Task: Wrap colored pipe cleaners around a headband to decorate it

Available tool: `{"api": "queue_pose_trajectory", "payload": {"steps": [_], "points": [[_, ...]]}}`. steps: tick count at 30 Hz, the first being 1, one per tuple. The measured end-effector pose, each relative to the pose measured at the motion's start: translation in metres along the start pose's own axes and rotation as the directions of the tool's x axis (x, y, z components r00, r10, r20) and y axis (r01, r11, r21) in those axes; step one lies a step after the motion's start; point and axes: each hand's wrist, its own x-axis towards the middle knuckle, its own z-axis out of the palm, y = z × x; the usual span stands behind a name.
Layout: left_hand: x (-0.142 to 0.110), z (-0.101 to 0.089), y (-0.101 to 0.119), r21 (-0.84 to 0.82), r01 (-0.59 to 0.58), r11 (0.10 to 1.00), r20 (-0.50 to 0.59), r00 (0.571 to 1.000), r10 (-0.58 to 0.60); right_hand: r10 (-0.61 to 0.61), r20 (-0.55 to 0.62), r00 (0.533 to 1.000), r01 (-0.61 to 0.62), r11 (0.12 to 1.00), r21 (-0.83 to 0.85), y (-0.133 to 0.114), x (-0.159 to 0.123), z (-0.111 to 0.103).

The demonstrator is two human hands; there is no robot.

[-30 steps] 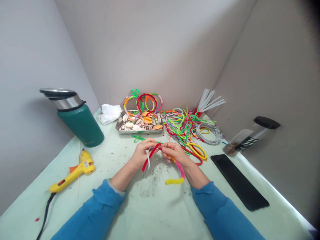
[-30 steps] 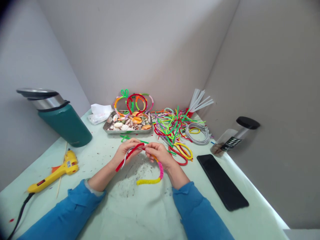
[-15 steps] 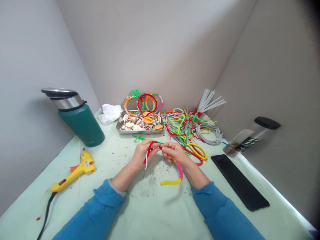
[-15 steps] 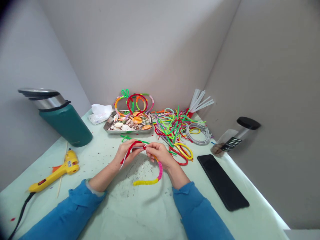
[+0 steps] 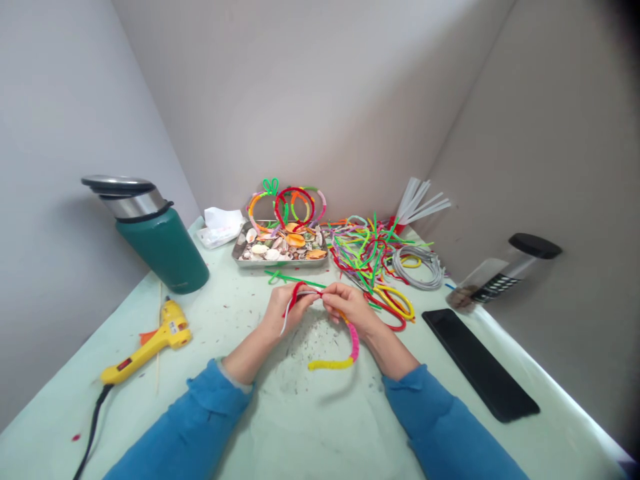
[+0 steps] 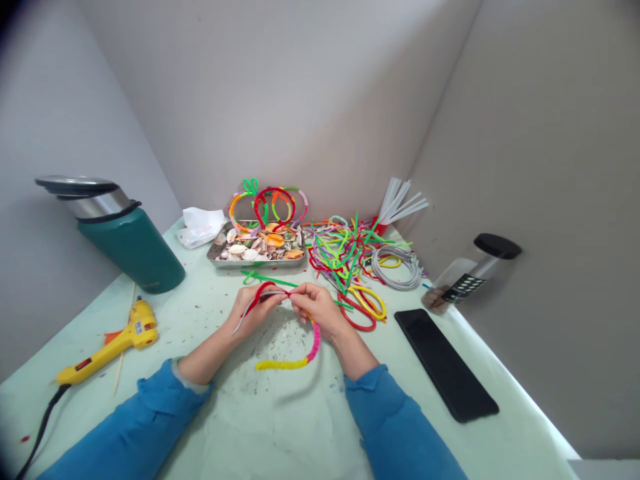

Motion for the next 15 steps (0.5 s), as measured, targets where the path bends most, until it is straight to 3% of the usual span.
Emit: {"api": "queue_pose_trajectory", "payload": {"steps": [10,15], "points": [[0.0022,0.0002,-0.0009,-0.131,0.138,0.982,0.113,0.986,-0.123,-0.026,-0.024,0.999,0.026,0.999,-0.026,0.0007,-0.0006,0.0015],[0.0019,0.0036,-0.0020,-0.184,0.273,0.944,0.205,0.950,-0.235,-0.056,-0.037,0.998,0.054,0.996,-0.065,0.0043,0.0010,-0.0003]]}}
